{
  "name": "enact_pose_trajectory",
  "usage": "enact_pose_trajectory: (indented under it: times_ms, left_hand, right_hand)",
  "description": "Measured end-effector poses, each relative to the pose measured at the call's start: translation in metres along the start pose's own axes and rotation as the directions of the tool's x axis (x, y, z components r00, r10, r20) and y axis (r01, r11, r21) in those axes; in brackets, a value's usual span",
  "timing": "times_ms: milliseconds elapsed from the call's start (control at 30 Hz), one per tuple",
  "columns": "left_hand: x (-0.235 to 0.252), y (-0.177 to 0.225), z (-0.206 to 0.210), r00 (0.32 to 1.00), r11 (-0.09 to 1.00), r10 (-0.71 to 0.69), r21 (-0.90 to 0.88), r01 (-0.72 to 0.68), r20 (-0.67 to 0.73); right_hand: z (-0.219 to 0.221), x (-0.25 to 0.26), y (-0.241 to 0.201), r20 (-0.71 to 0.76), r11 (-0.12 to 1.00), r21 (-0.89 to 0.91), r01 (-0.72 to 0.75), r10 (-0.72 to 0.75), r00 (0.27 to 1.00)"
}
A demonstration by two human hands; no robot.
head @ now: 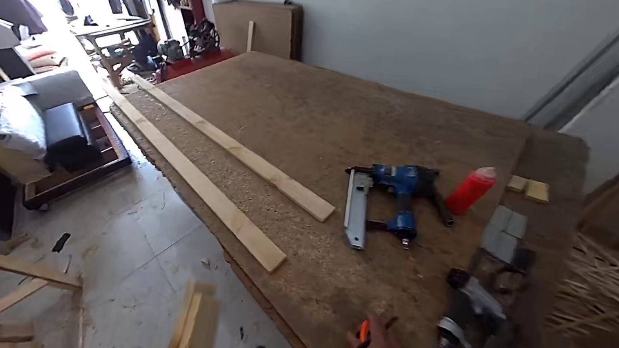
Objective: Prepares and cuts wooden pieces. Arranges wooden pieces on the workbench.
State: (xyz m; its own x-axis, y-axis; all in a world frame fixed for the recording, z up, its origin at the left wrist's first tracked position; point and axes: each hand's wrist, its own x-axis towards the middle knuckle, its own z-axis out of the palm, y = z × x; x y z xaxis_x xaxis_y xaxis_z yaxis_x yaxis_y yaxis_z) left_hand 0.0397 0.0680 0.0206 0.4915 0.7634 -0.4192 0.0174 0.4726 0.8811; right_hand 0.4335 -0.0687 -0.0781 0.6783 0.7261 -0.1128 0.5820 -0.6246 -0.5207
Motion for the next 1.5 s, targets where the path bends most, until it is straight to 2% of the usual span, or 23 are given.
enact_pose_trajectory:
  times_ms: [67,100,200,267,333,433,500,567,633,733,833,933,1000,1033,1100,1167,1233,1300,1400,1433,1500]
  left_hand:
    - [0.045,0.037,0.012,0.983,0.973,0.052,-0.229,-0.010,0.177]
    - [0.065,0.055,0.019,0.959,0.962,0.080,-0.275,-0.003,0.271]
    - [0.125,0.098,0.016,0.809,0.959,0.161,-0.282,0.006,0.565]
    - [0.161,0.117,0.009,0.742,0.963,0.163,-0.270,0.025,0.650]
    - [0.195,0.132,0.005,0.738,0.960,0.119,-0.267,0.086,0.664]
    - [0.253,0.144,-0.007,0.674,0.948,0.077,-0.263,0.178,0.735]
    - [0.295,0.150,-0.015,0.617,0.946,0.028,-0.220,0.237,0.787]
    - [0.337,0.155,-0.023,0.557,0.955,-0.055,-0.120,0.271,0.829]
    - [0.369,0.165,-0.028,0.537,0.952,-0.180,0.008,0.307,0.824]
    - [0.398,0.187,-0.027,0.496,0.927,-0.307,0.137,0.349,0.812]
    - [0.423,0.195,-0.025,0.448,0.907,-0.385,0.241,0.345,0.807]
    - [0.437,0.192,-0.021,0.473,0.908,-0.417,0.338,0.247,0.776]
    - [0.437,0.196,-0.015,0.527,0.878,-0.426,0.476,0.046,0.735]
    - [0.435,0.199,-0.011,0.572,0.822,-0.420,0.562,-0.088,0.704]
    - [0.428,0.204,-0.004,0.681,0.633,-0.391,0.718,-0.290,0.620]
    - [0.416,0.210,0.006,0.761,0.435,-0.350,0.814,-0.384,0.547]
    - [0.412,0.211,0.012,0.793,0.306,-0.302,0.842,-0.445,0.529]
    - [0.412,0.216,0.017,0.790,0.236,-0.272,0.834,-0.499,0.550]
    - [0.409,0.224,0.024,0.767,0.270,-0.248,0.803,-0.531,0.591]
    - [0.409,0.225,0.023,0.750,0.331,-0.237,0.777,-0.536,0.618]
    - [0.411,0.225,0.019,0.715,0.530,-0.217,0.696,-0.485,0.664]
  right_hand:
    - [0.020,0.024,-0.005,-0.082,0.999,-0.034,-0.028,0.025,0.996]
    - [0.027,0.033,-0.008,-0.112,0.998,-0.041,-0.048,0.043,0.993]
    - [0.040,0.042,-0.025,-0.092,0.984,-0.041,-0.171,0.166,0.982]
    - [0.042,0.044,-0.037,-0.058,0.962,-0.043,-0.271,0.269,0.961]
    - [0.044,0.047,-0.049,-0.104,0.942,-0.031,-0.336,0.331,0.938]
    - [0.047,0.050,-0.074,-0.238,0.915,-0.038,-0.402,0.383,0.893]
    - [0.041,0.055,-0.107,-0.252,0.903,0.061,-0.425,0.426,0.869]
    - [0.033,0.065,-0.156,-0.151,0.878,0.221,-0.424,0.460,0.875]
    - [0.032,0.080,-0.216,-0.043,0.817,0.415,-0.401,0.458,0.888]
    - [0.049,0.114,-0.300,0.057,0.675,0.663,-0.323,0.384,0.922]
    - [0.069,0.146,-0.352,0.134,0.491,0.825,-0.281,0.312,0.940]
    - [0.076,0.165,-0.370,0.204,0.377,0.867,-0.326,0.329,0.922]
    - [0.080,0.171,-0.370,0.207,0.344,0.882,-0.324,0.334,0.920]
    - [0.082,0.174,-0.369,0.191,0.321,0.899,-0.298,0.323,0.927]
    - [0.087,0.177,-0.364,0.160,0.227,0.946,-0.231,0.295,0.942]
    - [0.095,0.177,-0.357,0.170,0.039,0.982,-0.187,0.273,0.947]
    - [0.102,0.175,-0.350,0.157,-0.133,0.983,-0.128,0.239,0.958]
    - [0.103,0.175,-0.346,0.141,-0.250,0.965,-0.084,0.218,0.966]
    - [0.099,0.175,-0.339,0.109,-0.331,0.943,-0.044,0.182,0.977]
    - [0.097,0.174,-0.335,0.092,-0.340,0.940,-0.029,0.169,0.981]
    - [0.091,0.174,-0.327,0.053,-0.351,0.936,0.008,0.164,0.985]
